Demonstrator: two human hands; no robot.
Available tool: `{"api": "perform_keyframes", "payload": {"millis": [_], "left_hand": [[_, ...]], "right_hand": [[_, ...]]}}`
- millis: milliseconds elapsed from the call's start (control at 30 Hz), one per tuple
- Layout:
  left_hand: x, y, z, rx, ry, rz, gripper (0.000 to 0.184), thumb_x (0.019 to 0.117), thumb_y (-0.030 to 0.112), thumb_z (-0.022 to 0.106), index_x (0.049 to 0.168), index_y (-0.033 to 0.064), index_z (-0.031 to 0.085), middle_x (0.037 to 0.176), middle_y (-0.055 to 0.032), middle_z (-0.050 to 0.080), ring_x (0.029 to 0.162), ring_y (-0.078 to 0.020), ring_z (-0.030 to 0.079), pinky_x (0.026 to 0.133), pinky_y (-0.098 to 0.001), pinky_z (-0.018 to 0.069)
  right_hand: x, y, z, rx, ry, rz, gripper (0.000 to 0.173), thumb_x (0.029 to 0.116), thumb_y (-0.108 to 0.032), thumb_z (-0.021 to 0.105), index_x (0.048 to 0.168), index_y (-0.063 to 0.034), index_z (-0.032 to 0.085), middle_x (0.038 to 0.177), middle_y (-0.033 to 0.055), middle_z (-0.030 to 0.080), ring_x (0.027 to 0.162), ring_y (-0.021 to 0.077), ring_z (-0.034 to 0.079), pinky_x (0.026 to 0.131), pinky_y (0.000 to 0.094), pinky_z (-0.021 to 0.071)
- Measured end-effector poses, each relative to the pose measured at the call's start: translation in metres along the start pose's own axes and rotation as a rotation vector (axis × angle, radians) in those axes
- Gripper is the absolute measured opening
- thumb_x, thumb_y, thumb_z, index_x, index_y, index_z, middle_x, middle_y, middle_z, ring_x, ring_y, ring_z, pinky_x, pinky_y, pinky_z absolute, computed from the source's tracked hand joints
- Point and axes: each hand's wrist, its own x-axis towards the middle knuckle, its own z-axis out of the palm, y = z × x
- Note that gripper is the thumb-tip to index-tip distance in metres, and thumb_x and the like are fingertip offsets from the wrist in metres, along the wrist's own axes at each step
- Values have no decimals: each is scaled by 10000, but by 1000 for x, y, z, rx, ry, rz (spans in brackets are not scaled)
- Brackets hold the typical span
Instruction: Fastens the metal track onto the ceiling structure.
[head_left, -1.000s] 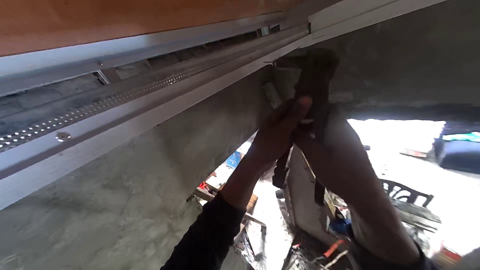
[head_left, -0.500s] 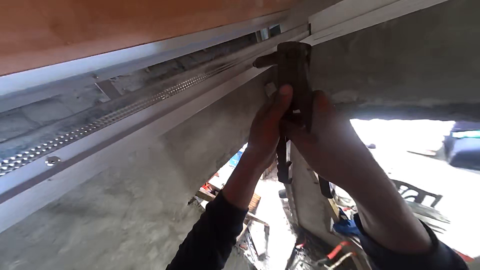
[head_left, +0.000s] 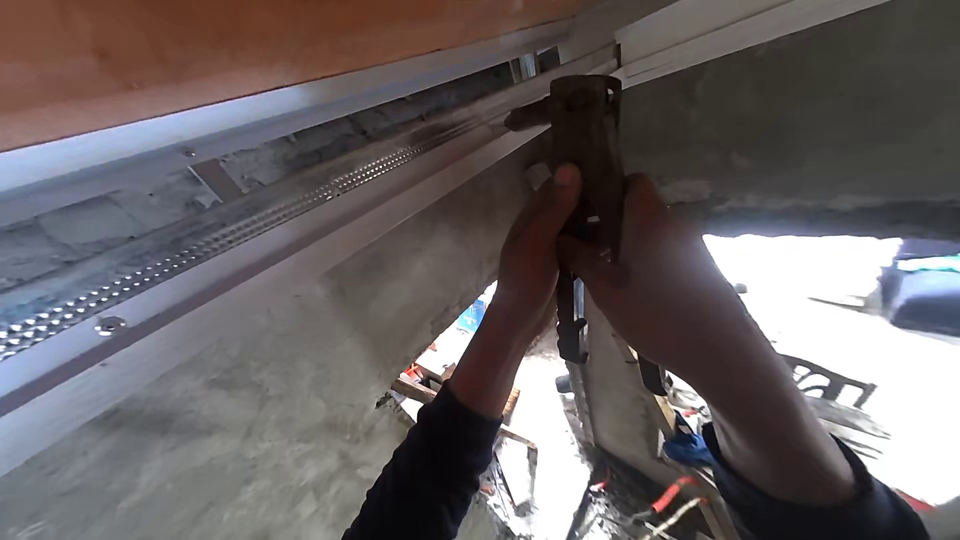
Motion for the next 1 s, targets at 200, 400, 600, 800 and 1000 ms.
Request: {"api": "perform_keyframes", "payload": {"millis": [200, 400, 600, 800, 1000], "left_hand": [[0, 3, 1, -12, -7, -22, 414, 1072, 481, 439, 1340, 206, 596, 1127, -5, 690, 975, -83, 683, 844, -288, 590], [-8, 7, -9, 170, 7, -107, 448, 1043, 564, 446, 1338, 266, 604, 967, -5, 690, 748, -77, 664, 626, -249, 572], [3, 2, -5, 38, -9, -10, 422, 1088, 452, 410, 1332, 163, 597, 1078, -22, 688, 931, -84, 677, 822, -273, 585], [12, 0, 4, -237, -61, 8, 413, 1111, 370, 364, 1351, 84, 540, 1184, -95, 651, 1102, -166, 646, 983, -364, 538], [-17, 11, -12, 190, 219, 13, 516, 1064, 485, 470, 1485, 186, 468, 1394, -28, 608, 1142, -160, 660, 943, -357, 569]], "right_hand": [[-1, -4, -4, -2, -15, 24, 353, 1002, -300, 669, 1203, -102, 457, 725, 62, 552, 550, 218, 576, 446, 406, 465], [-2, 2, 9, 88, -21, 80, 369, 1012, -327, 652, 1247, -123, 454, 747, 54, 548, 562, 201, 573, 463, 396, 477], [-1, -5, 2, 15, -21, 37, 355, 1011, -300, 655, 1225, -107, 447, 737, 53, 554, 554, 195, 580, 450, 386, 475], [2, -14, -18, -129, -67, -11, 367, 1009, -289, 663, 1225, -77, 455, 745, 75, 569, 580, 239, 609, 462, 424, 492], [23, 7, -19, 85, -192, -21, 311, 999, -286, 681, 1175, -111, 494, 729, 11, 597, 503, 133, 561, 427, 295, 494]]}}
